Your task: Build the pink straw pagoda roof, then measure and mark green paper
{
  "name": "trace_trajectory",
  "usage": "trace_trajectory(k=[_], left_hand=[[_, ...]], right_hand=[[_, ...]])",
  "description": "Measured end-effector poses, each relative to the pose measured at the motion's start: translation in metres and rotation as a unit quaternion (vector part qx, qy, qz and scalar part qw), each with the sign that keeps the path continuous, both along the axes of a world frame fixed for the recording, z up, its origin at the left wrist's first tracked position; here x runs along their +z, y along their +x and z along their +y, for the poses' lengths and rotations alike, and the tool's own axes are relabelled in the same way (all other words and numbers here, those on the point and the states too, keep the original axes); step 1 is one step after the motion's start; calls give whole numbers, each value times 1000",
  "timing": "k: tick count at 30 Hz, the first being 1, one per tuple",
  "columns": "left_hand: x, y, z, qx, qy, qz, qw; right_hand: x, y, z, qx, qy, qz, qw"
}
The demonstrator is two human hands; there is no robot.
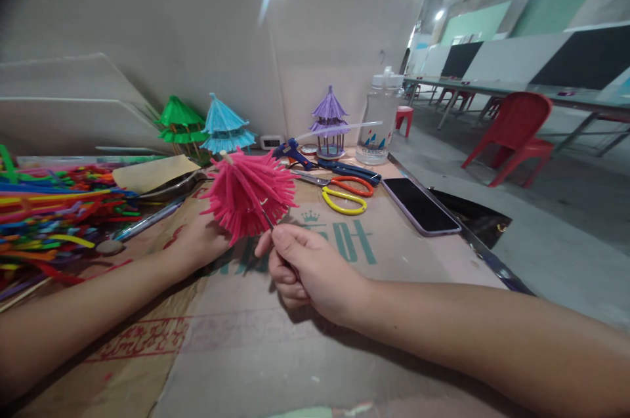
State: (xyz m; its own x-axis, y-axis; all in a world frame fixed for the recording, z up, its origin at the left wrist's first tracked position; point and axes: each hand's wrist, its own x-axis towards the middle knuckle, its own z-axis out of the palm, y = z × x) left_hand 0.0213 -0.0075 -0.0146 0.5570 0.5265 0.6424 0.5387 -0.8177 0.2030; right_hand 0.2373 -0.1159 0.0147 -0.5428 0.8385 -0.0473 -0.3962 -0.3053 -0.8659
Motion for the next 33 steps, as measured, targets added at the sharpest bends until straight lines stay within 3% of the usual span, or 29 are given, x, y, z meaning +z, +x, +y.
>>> trace_trajectory(k=[13, 21, 25, 28, 30, 33], left_hand=[[-5, -2, 2, -1, -33, -9, 999], [3, 0, -2, 9, -51, -12, 999], [2, 2, -1, -1, -155, -85, 984], [-1, 4, 2, -22, -255, -204, 945], [-3, 5, 4, -32, -284, -240, 928], [-3, 6, 5, -42, -291, -236, 926]], right_hand=[[1, -1, 0, -4, 0, -7, 1000], [-2, 1, 2, -35, 5, -10, 999], [-4, 2, 3, -39, 11, -17, 999], [-7, 1, 2, -26, 14, -20, 999], [-9, 0, 3, -22, 16, -22, 999], [-13, -1, 4, -23, 15, -24, 999]])
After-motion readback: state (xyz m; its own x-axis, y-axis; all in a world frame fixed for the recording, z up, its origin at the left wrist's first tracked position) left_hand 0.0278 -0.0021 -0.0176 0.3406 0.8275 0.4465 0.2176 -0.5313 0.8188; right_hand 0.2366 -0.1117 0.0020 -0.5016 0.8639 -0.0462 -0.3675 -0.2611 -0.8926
